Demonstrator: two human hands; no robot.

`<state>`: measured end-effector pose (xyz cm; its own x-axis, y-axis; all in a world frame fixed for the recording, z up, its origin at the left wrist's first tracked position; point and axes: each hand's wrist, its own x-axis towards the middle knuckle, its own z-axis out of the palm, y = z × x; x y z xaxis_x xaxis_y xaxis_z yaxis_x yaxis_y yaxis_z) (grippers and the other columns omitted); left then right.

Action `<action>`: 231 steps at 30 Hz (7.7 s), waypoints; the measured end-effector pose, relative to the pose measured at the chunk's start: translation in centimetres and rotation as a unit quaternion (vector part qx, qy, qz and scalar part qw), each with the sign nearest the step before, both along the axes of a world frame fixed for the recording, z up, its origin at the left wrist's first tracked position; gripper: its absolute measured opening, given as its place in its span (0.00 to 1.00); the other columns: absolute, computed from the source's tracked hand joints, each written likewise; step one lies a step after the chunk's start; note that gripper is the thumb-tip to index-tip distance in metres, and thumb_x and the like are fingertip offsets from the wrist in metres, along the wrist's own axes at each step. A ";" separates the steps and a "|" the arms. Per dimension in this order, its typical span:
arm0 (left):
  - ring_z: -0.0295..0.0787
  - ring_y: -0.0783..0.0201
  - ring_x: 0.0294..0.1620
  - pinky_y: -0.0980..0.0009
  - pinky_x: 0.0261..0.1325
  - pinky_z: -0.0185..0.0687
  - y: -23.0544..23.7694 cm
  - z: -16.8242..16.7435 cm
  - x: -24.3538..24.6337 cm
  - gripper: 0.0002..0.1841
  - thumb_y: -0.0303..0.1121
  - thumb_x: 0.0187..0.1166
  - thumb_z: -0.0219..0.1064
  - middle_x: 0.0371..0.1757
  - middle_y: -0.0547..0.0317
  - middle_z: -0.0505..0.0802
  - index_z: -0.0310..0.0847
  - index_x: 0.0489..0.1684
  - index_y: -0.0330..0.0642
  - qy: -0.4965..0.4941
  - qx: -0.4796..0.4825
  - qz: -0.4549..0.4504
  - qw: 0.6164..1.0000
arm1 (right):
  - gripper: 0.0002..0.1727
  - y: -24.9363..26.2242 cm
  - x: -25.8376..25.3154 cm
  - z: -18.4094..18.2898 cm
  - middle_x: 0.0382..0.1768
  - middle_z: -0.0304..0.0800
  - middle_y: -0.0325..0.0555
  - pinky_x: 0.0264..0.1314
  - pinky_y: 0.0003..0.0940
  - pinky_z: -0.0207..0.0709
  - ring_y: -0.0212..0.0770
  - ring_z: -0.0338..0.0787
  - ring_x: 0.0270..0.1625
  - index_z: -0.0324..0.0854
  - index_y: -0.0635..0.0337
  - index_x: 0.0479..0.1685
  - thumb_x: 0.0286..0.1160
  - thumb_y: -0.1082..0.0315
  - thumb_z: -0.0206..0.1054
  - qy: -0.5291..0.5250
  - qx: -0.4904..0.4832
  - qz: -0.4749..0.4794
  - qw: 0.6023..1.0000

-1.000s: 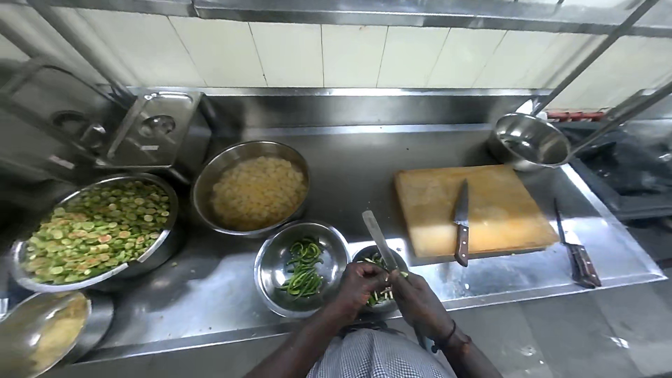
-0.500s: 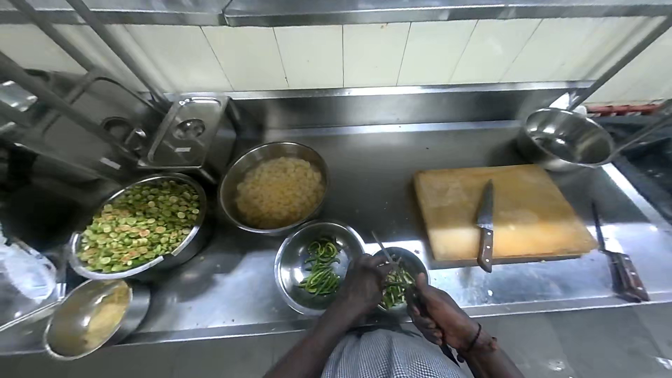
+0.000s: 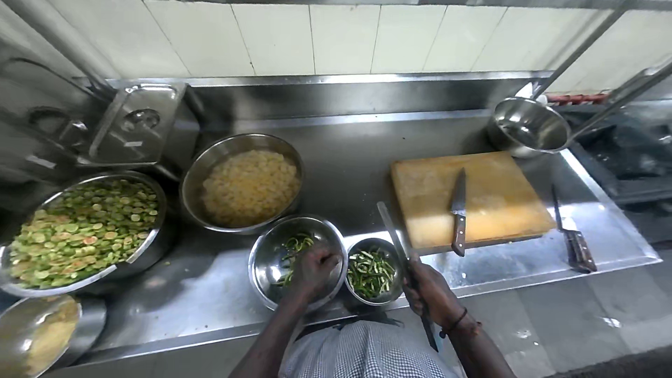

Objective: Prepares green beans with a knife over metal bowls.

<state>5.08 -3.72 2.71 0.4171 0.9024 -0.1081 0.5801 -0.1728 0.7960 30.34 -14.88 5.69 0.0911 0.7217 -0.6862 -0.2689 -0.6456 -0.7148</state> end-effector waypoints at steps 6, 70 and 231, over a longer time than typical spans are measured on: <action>0.78 0.54 0.78 0.52 0.83 0.69 -0.7 -1.0 2.8 0.20 0.39 0.87 0.63 0.76 0.55 0.84 0.81 0.77 0.51 0.019 0.039 -0.153 0.987 | 0.35 0.0 -0.7 -0.3 0.14 0.67 0.37 0.11 0.25 0.66 0.32 0.66 0.10 0.73 0.57 0.29 0.94 0.40 0.34 -0.005 0.025 0.035 0.999; 0.86 0.48 0.66 0.45 0.73 0.77 1.5 -3.8 -1.5 0.11 0.33 0.84 0.65 0.61 0.49 0.91 0.89 0.56 0.42 0.153 0.000 -0.023 0.988 | 0.32 -0.8 -0.9 -0.8 0.15 0.69 0.39 0.13 0.26 0.69 0.33 0.68 0.11 0.74 0.58 0.32 0.95 0.43 0.39 -0.032 0.048 0.052 0.997; 0.88 0.68 0.43 0.70 0.53 0.86 -2.7 1.6 4.0 0.07 0.25 0.80 0.67 0.44 0.56 0.91 0.88 0.50 0.35 -0.260 -0.295 -0.034 0.919 | 0.21 0.9 -1.8 -0.2 0.27 0.85 0.44 0.23 0.36 0.77 0.39 0.80 0.19 0.84 0.57 0.54 0.71 0.51 0.78 -0.229 0.140 0.142 0.953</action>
<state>9.09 -6.40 4.34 0.6048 0.7200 -0.3402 0.0983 0.3565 0.9291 28.58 -13.95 5.51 0.1091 0.9110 -0.3977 0.2696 -0.4123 -0.8703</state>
